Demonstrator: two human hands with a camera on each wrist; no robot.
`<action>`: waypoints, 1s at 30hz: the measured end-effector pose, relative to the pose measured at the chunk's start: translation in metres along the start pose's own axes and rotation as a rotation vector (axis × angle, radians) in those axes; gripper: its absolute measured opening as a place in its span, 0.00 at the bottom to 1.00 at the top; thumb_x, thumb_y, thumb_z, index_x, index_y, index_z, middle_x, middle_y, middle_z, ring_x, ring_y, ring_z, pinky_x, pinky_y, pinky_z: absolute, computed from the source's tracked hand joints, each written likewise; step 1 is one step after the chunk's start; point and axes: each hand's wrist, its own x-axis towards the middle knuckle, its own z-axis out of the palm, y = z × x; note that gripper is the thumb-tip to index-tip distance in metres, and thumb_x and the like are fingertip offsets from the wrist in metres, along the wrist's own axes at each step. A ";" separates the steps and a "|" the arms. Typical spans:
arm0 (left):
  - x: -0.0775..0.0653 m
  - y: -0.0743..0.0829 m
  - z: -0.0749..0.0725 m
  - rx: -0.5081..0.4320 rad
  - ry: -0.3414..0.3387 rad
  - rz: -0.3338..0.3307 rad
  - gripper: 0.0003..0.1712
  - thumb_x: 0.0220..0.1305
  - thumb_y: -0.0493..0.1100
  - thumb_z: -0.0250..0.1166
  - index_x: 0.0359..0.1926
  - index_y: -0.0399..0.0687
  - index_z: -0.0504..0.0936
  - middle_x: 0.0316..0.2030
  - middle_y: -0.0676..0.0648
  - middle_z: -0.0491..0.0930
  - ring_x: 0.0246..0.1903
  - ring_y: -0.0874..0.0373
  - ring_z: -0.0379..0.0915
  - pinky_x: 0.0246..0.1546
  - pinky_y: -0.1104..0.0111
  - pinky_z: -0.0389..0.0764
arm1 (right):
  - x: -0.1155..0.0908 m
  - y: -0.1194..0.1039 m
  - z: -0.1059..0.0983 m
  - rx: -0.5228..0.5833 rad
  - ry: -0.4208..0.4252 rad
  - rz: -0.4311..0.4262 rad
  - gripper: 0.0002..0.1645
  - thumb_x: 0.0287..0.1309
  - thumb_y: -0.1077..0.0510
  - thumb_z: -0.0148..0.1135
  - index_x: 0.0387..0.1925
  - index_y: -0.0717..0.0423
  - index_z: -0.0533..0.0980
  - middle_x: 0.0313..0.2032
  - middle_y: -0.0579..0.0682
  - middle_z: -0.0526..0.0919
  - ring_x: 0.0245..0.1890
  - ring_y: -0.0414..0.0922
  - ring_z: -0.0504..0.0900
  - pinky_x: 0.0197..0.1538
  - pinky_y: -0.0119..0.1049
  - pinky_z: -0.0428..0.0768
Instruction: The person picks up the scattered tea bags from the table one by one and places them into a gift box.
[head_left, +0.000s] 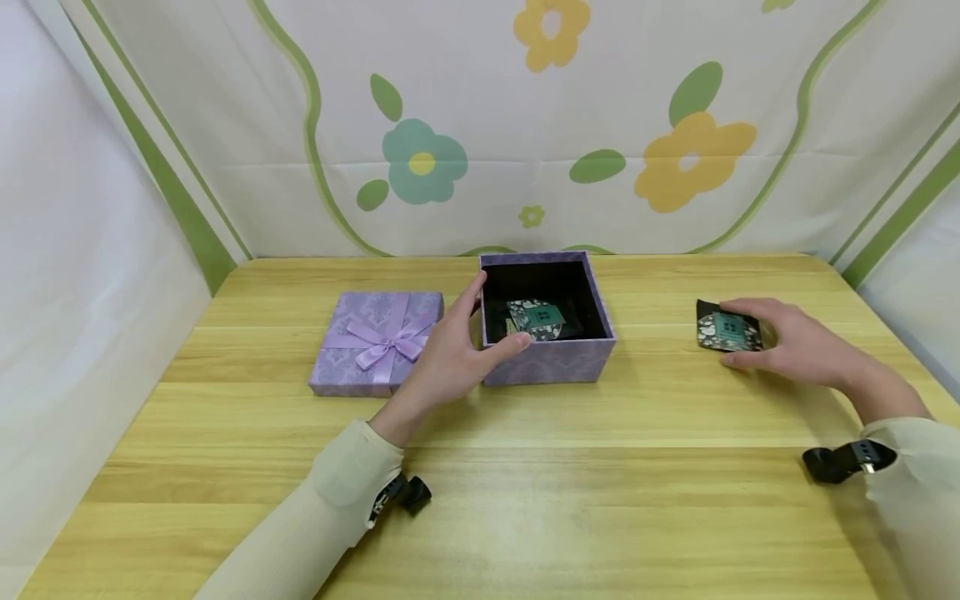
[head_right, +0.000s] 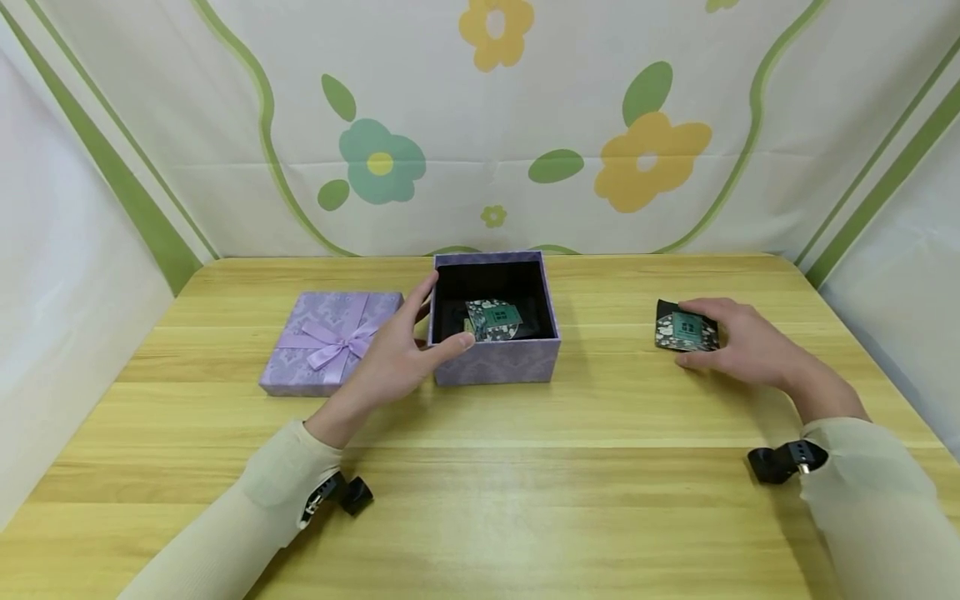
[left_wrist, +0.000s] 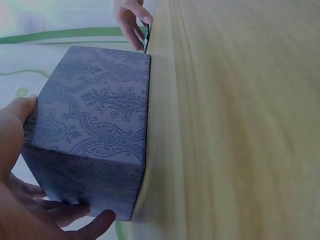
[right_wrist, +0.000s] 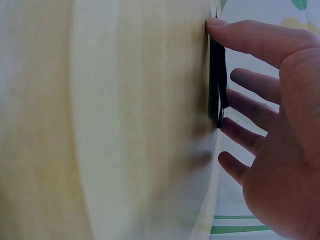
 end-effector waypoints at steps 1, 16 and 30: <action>0.000 0.000 0.000 0.002 0.000 0.000 0.61 0.66 0.68 0.71 0.87 0.69 0.42 0.86 0.56 0.47 0.84 0.49 0.48 0.79 0.37 0.60 | 0.001 0.001 0.000 -0.001 -0.004 -0.001 0.54 0.57 0.51 0.80 0.78 0.64 0.63 0.75 0.77 0.61 0.74 0.78 0.58 0.69 0.78 0.59; -0.001 0.001 0.001 0.007 0.006 0.000 0.61 0.66 0.68 0.71 0.87 0.70 0.43 0.86 0.55 0.48 0.85 0.49 0.47 0.79 0.38 0.59 | 0.002 0.002 -0.001 -0.027 -0.008 0.021 0.53 0.59 0.48 0.79 0.78 0.62 0.65 0.74 0.78 0.61 0.72 0.78 0.58 0.66 0.78 0.60; -0.001 0.000 0.001 -0.003 0.000 -0.011 0.61 0.65 0.69 0.70 0.87 0.71 0.42 0.86 0.57 0.47 0.85 0.49 0.47 0.79 0.37 0.59 | 0.008 -0.010 0.001 -0.010 0.010 0.069 0.53 0.58 0.46 0.80 0.78 0.57 0.66 0.73 0.76 0.58 0.67 0.72 0.63 0.62 0.72 0.65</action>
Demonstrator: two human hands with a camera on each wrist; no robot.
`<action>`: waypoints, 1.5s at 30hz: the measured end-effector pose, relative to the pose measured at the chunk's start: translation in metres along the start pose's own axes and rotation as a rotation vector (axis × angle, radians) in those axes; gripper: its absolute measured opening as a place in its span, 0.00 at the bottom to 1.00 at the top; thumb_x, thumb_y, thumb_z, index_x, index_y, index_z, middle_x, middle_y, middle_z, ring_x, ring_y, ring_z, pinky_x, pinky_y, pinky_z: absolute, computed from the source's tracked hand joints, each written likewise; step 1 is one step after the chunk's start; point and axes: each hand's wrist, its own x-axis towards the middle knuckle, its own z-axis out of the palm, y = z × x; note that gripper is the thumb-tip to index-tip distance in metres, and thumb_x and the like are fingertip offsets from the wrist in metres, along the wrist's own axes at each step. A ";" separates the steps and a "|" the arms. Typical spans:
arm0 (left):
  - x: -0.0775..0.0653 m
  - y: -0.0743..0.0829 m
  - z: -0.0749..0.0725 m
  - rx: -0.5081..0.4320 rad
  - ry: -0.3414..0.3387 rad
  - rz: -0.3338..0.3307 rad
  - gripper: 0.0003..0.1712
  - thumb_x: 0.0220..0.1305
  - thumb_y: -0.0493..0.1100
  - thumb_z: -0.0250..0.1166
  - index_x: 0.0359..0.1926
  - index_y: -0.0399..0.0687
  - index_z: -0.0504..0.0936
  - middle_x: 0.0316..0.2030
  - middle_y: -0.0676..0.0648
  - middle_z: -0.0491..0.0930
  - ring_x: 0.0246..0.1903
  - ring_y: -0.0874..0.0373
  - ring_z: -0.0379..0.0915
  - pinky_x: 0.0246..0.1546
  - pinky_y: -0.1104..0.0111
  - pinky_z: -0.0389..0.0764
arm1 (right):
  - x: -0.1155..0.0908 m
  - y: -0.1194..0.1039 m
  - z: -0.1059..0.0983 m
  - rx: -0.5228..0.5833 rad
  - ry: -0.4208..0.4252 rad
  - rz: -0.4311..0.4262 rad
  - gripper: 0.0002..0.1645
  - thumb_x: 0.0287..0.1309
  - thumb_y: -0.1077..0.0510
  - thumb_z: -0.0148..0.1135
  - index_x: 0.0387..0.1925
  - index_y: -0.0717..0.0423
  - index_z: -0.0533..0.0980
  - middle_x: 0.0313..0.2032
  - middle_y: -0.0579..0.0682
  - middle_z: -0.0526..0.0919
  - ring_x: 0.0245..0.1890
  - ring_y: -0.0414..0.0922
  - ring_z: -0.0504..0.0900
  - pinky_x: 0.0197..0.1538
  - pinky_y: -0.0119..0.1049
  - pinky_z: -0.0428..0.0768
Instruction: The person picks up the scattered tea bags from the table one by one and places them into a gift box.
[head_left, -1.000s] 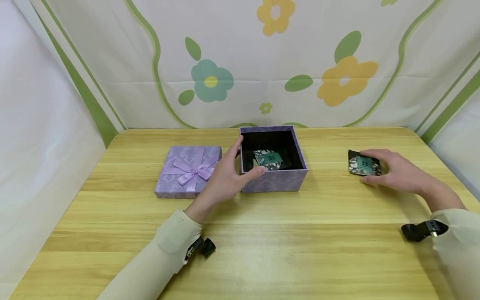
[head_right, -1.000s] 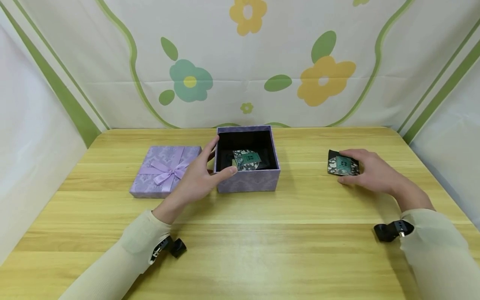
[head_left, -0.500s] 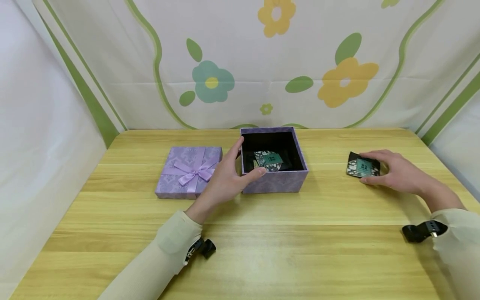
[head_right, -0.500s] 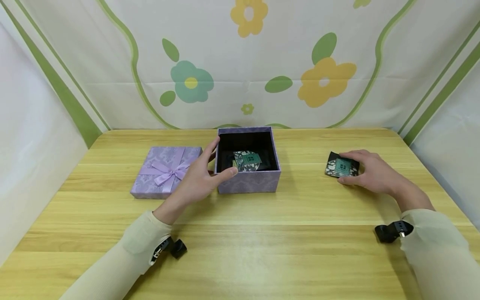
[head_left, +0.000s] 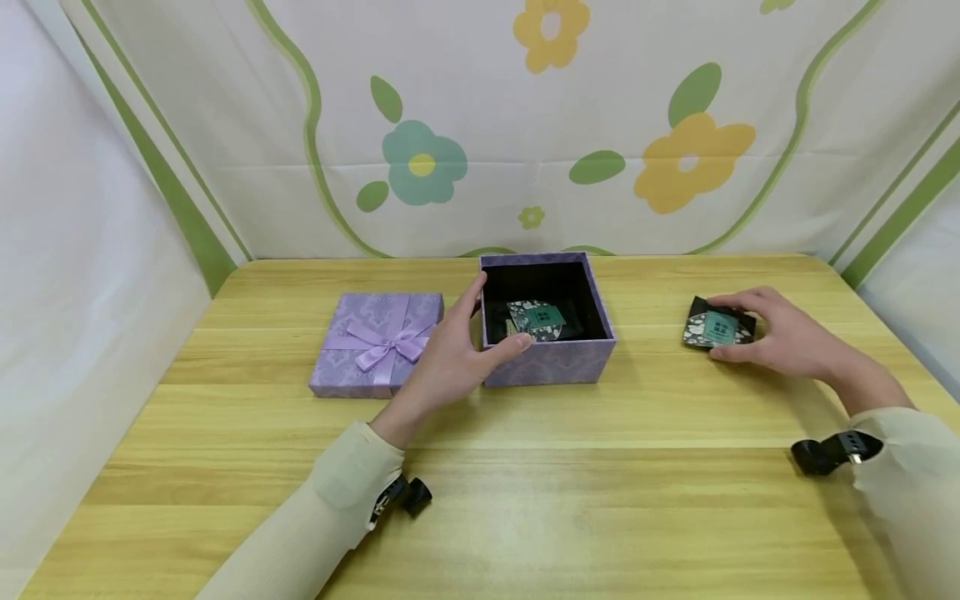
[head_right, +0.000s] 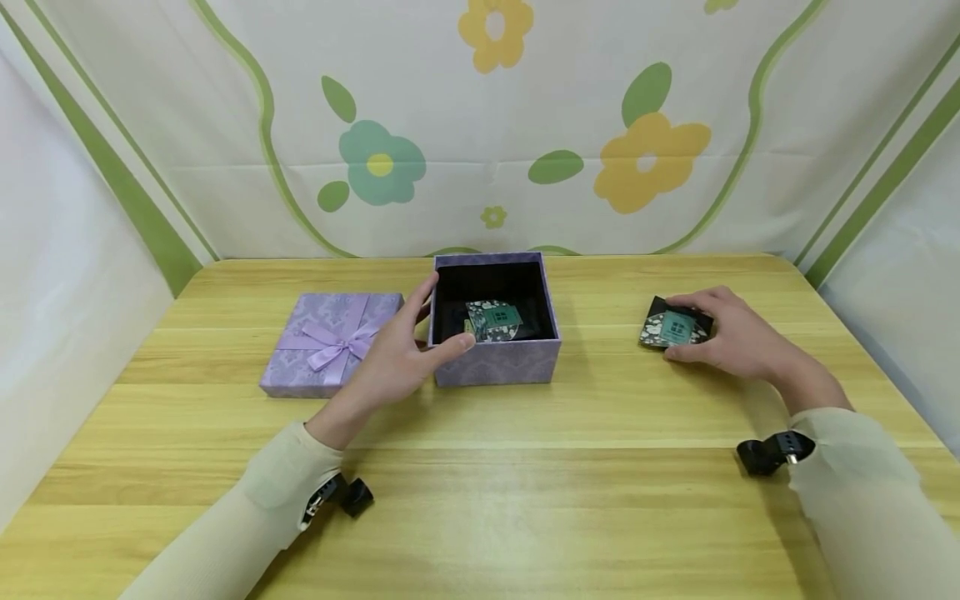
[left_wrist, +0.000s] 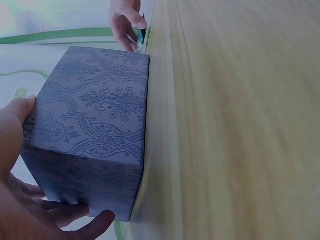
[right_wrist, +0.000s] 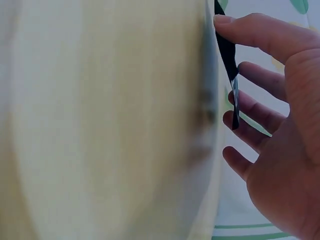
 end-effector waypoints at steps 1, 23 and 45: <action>0.000 0.000 0.000 0.001 0.000 0.000 0.61 0.65 0.69 0.70 0.87 0.71 0.43 0.86 0.57 0.48 0.85 0.49 0.47 0.79 0.37 0.59 | 0.001 -0.002 -0.001 0.002 0.000 -0.003 0.52 0.59 0.46 0.80 0.78 0.57 0.66 0.73 0.76 0.58 0.68 0.72 0.62 0.63 0.73 0.64; 0.000 -0.002 -0.002 0.000 0.019 0.002 0.61 0.65 0.69 0.71 0.87 0.70 0.43 0.85 0.57 0.48 0.84 0.49 0.49 0.79 0.37 0.60 | 0.029 -0.097 -0.028 0.065 0.080 -0.200 0.45 0.58 0.51 0.81 0.75 0.46 0.73 0.72 0.62 0.65 0.67 0.64 0.66 0.63 0.66 0.65; 0.001 -0.001 0.000 0.008 0.012 0.017 0.61 0.66 0.68 0.71 0.87 0.68 0.43 0.86 0.55 0.48 0.85 0.48 0.46 0.80 0.38 0.58 | 0.040 -0.167 -0.019 0.110 0.054 -0.385 0.42 0.58 0.52 0.80 0.74 0.42 0.75 0.72 0.53 0.68 0.73 0.56 0.65 0.72 0.64 0.64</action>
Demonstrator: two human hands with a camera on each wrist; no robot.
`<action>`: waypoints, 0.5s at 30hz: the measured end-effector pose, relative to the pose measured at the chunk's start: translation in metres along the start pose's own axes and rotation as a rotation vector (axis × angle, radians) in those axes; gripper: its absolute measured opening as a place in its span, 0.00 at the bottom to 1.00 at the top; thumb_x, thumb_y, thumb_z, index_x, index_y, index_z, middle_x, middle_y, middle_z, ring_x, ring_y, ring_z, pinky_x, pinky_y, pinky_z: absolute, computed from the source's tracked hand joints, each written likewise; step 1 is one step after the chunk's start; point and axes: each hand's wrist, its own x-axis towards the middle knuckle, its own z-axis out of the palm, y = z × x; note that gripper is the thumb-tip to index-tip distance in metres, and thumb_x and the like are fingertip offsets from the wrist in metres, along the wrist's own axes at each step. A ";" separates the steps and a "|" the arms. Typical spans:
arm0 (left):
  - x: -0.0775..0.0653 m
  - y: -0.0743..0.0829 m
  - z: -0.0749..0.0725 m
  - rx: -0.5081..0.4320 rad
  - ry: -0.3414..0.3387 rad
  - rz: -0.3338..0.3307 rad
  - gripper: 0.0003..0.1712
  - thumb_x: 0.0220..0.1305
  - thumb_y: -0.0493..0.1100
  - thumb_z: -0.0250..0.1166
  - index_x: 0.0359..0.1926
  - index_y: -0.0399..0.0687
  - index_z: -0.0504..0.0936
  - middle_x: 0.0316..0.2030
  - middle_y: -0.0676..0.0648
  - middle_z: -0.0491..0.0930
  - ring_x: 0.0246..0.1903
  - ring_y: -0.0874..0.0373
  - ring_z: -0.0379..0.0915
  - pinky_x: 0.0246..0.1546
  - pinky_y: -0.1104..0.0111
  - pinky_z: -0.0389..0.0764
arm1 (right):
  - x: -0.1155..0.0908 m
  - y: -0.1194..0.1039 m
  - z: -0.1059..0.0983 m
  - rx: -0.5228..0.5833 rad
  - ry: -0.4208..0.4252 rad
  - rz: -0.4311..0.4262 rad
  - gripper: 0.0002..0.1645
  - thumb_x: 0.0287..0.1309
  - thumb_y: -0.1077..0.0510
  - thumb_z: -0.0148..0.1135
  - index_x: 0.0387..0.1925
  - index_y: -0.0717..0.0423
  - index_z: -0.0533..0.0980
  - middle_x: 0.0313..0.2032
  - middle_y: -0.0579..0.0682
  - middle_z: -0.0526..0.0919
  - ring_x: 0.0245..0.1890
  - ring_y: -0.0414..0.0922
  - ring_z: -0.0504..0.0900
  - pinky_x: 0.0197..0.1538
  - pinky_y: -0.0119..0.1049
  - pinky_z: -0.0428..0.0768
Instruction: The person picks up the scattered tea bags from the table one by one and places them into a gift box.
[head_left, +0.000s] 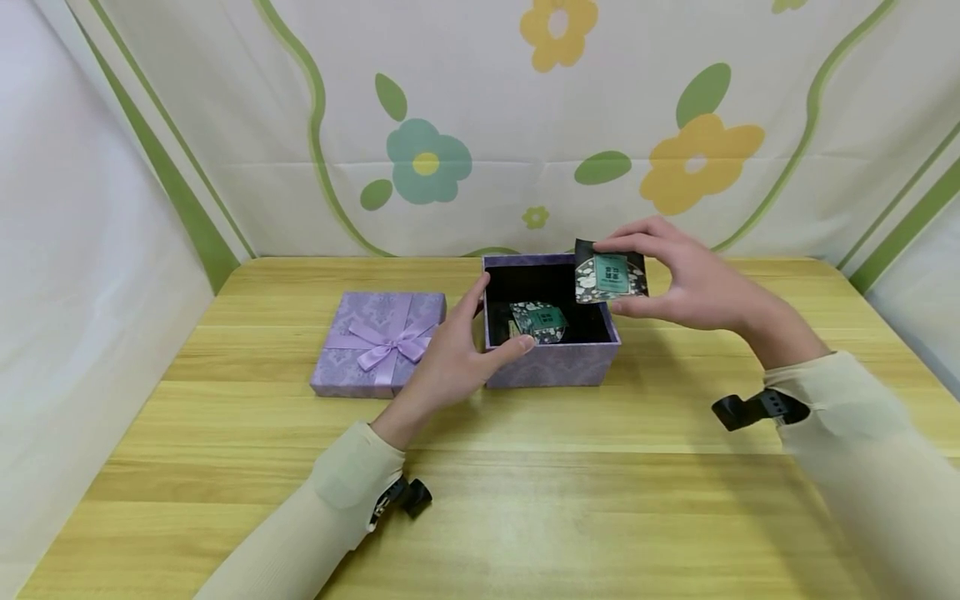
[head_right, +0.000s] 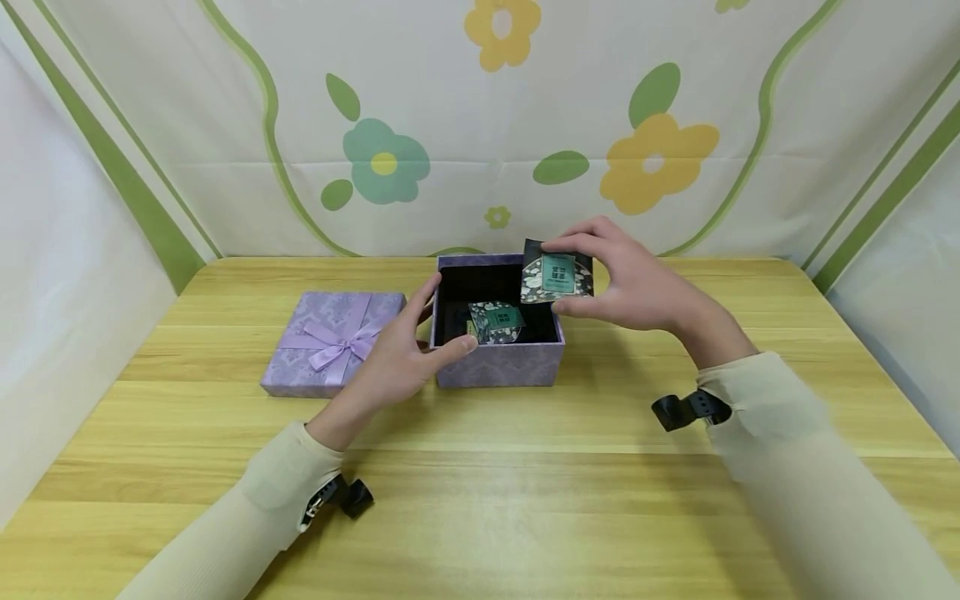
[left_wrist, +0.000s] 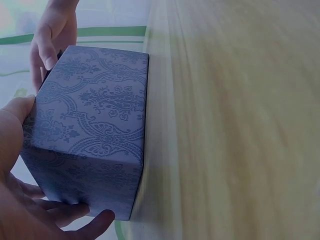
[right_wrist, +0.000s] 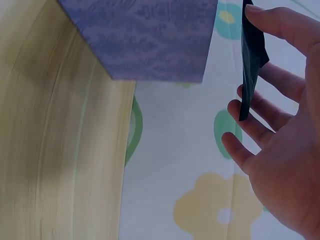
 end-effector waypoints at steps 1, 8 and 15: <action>0.000 0.000 0.000 0.000 -0.001 0.000 0.61 0.66 0.68 0.71 0.87 0.68 0.43 0.86 0.54 0.48 0.85 0.48 0.46 0.80 0.38 0.58 | 0.001 -0.002 0.001 -0.001 -0.001 -0.007 0.42 0.58 0.52 0.80 0.73 0.42 0.75 0.71 0.52 0.69 0.73 0.55 0.66 0.72 0.63 0.64; 0.001 0.001 0.000 0.002 -0.002 -0.006 0.61 0.66 0.69 0.70 0.87 0.68 0.43 0.86 0.54 0.48 0.85 0.48 0.45 0.80 0.38 0.57 | 0.010 -0.013 0.012 0.002 -0.016 -0.061 0.40 0.60 0.50 0.79 0.73 0.42 0.76 0.70 0.51 0.70 0.72 0.53 0.68 0.74 0.62 0.64; 0.001 -0.002 -0.002 0.009 0.004 -0.017 0.60 0.66 0.68 0.70 0.87 0.69 0.42 0.86 0.53 0.49 0.85 0.48 0.47 0.79 0.38 0.58 | 0.022 -0.019 0.025 0.005 -0.041 -0.088 0.39 0.61 0.50 0.78 0.73 0.43 0.75 0.71 0.50 0.70 0.73 0.52 0.67 0.75 0.62 0.65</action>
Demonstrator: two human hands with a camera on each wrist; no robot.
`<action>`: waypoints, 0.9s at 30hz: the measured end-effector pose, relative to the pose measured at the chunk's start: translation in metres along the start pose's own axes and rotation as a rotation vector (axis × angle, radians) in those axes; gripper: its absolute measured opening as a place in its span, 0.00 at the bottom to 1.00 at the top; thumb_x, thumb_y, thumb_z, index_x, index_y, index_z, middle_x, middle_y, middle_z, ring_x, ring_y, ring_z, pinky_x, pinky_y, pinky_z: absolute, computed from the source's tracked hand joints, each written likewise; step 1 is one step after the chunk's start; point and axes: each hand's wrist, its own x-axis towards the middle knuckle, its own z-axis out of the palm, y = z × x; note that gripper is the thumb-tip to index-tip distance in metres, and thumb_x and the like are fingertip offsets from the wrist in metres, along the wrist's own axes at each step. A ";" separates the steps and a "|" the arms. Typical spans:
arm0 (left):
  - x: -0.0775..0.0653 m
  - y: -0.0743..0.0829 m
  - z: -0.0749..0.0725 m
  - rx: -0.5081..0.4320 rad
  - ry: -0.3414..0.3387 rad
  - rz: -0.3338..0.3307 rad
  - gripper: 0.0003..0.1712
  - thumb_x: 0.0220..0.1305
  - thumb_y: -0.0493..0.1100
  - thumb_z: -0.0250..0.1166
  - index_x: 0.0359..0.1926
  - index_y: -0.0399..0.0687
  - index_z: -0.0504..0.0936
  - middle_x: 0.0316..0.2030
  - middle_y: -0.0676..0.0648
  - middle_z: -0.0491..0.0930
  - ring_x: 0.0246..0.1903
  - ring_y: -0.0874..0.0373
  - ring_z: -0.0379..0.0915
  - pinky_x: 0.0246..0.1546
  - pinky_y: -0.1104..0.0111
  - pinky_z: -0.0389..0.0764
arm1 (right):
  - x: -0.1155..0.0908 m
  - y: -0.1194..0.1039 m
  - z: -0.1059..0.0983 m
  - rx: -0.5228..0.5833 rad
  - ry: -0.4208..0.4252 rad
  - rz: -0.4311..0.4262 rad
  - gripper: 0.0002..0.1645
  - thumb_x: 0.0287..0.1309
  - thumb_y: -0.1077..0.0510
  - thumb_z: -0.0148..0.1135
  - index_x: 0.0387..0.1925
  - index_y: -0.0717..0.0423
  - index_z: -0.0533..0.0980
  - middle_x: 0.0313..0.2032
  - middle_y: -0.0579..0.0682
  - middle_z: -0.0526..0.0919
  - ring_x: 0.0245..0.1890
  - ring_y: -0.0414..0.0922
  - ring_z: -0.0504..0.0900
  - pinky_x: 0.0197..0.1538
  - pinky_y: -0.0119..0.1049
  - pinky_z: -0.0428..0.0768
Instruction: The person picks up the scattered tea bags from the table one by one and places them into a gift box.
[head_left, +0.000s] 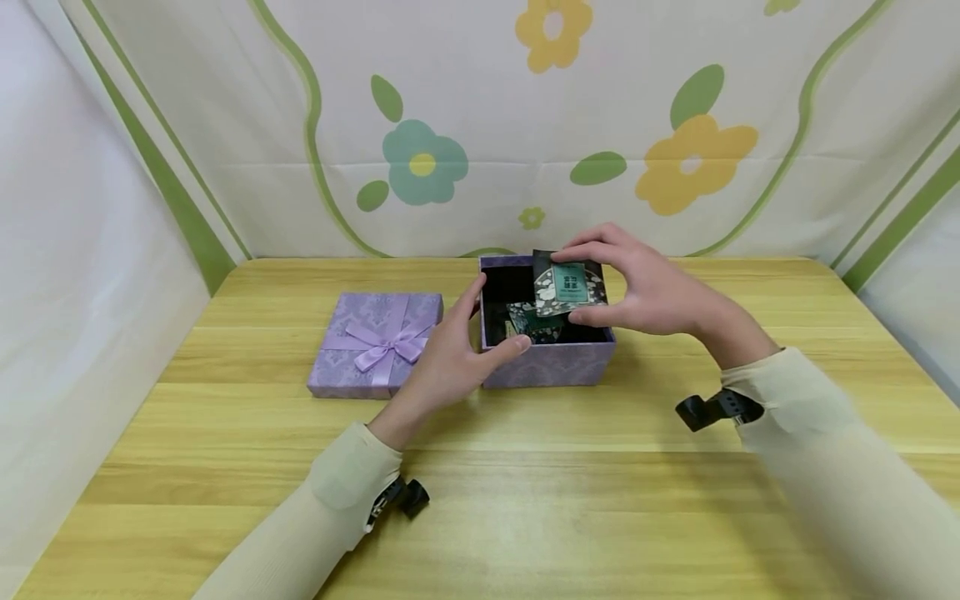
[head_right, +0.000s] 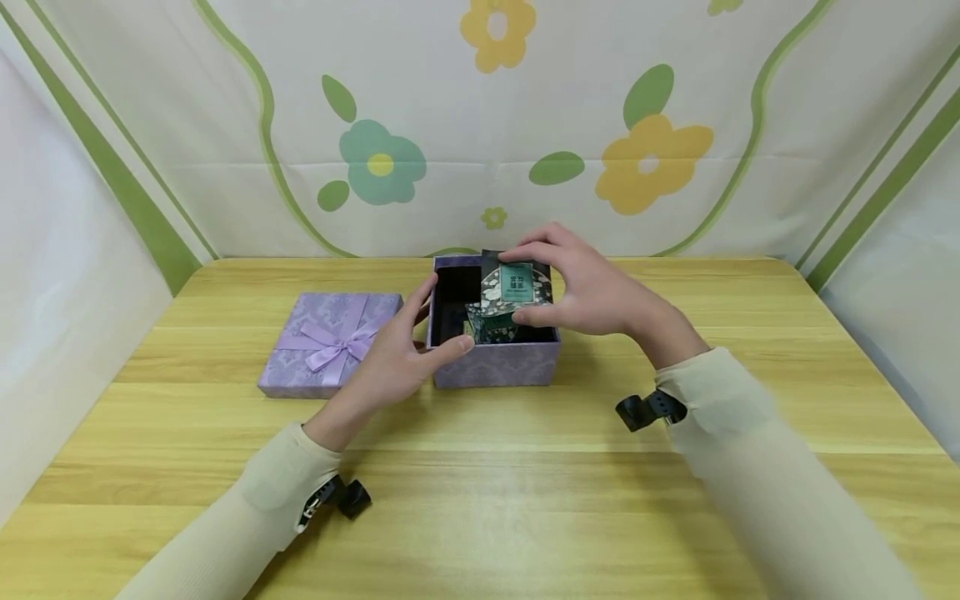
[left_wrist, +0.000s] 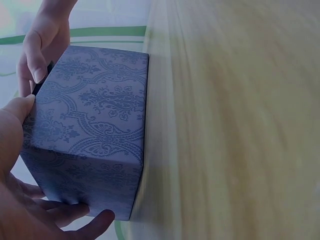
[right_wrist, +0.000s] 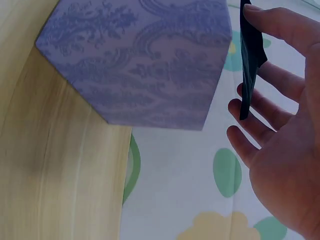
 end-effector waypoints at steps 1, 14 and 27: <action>0.000 0.000 0.000 -0.001 0.000 -0.003 0.60 0.66 0.68 0.70 0.87 0.70 0.43 0.86 0.53 0.49 0.84 0.48 0.47 0.79 0.38 0.58 | 0.002 -0.001 0.002 -0.001 -0.004 -0.005 0.39 0.61 0.49 0.78 0.73 0.44 0.75 0.71 0.50 0.70 0.73 0.52 0.67 0.75 0.62 0.65; 0.000 -0.001 -0.001 0.003 0.000 0.007 0.61 0.65 0.71 0.70 0.86 0.72 0.43 0.85 0.54 0.50 0.84 0.48 0.50 0.78 0.38 0.61 | 0.017 -0.002 0.021 -0.018 -0.041 -0.041 0.39 0.60 0.49 0.78 0.71 0.48 0.76 0.70 0.53 0.71 0.72 0.54 0.69 0.74 0.62 0.68; 0.000 0.000 -0.001 -0.004 -0.005 0.013 0.61 0.65 0.70 0.70 0.87 0.68 0.43 0.85 0.52 0.50 0.84 0.48 0.51 0.78 0.38 0.61 | 0.021 0.002 0.035 -0.103 -0.069 -0.042 0.38 0.60 0.53 0.79 0.70 0.54 0.77 0.70 0.55 0.72 0.72 0.57 0.71 0.74 0.60 0.71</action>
